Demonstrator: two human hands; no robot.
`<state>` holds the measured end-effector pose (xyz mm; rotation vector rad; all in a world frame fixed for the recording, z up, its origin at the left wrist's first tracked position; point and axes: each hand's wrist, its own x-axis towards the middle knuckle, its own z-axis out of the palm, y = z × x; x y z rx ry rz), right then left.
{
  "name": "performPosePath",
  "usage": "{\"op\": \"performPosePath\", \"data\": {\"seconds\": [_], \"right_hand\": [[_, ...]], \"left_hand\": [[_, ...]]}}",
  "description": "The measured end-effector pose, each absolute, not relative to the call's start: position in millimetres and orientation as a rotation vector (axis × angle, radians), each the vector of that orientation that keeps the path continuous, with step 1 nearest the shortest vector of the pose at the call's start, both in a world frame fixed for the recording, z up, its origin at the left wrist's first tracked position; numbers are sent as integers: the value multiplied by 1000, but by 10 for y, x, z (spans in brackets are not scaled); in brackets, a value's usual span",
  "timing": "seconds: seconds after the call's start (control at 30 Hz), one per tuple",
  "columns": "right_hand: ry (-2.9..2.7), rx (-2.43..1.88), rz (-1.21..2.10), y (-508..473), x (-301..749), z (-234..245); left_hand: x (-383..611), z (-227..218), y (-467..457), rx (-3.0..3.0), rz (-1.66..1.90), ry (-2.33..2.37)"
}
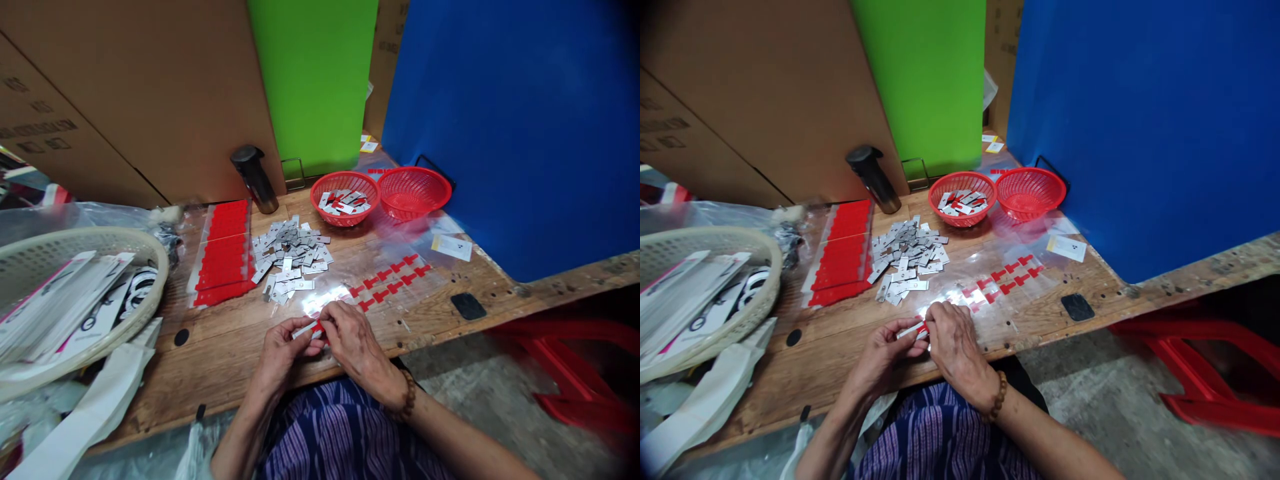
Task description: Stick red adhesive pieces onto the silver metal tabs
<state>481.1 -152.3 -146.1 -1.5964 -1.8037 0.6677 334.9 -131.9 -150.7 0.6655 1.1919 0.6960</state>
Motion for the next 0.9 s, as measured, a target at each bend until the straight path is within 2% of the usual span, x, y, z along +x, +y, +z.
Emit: {"op": "performPosePath", "data": {"seconds": [0.4, 0.8, 0.9], "right_hand": [[-1833, -1596, 618, -1533, 4805, -1462], [-1457, -1545, 860, -1368, 4938, -1707], [-1374, -1509, 1024, -1364, 5013, -1680]], "left_hand": [[3330, -1585, -1363, 677, 714, 1217], [3319, -1543, -1347, 587, 708, 1260], [3309, -1544, -1358, 571, 716, 1246]]}}
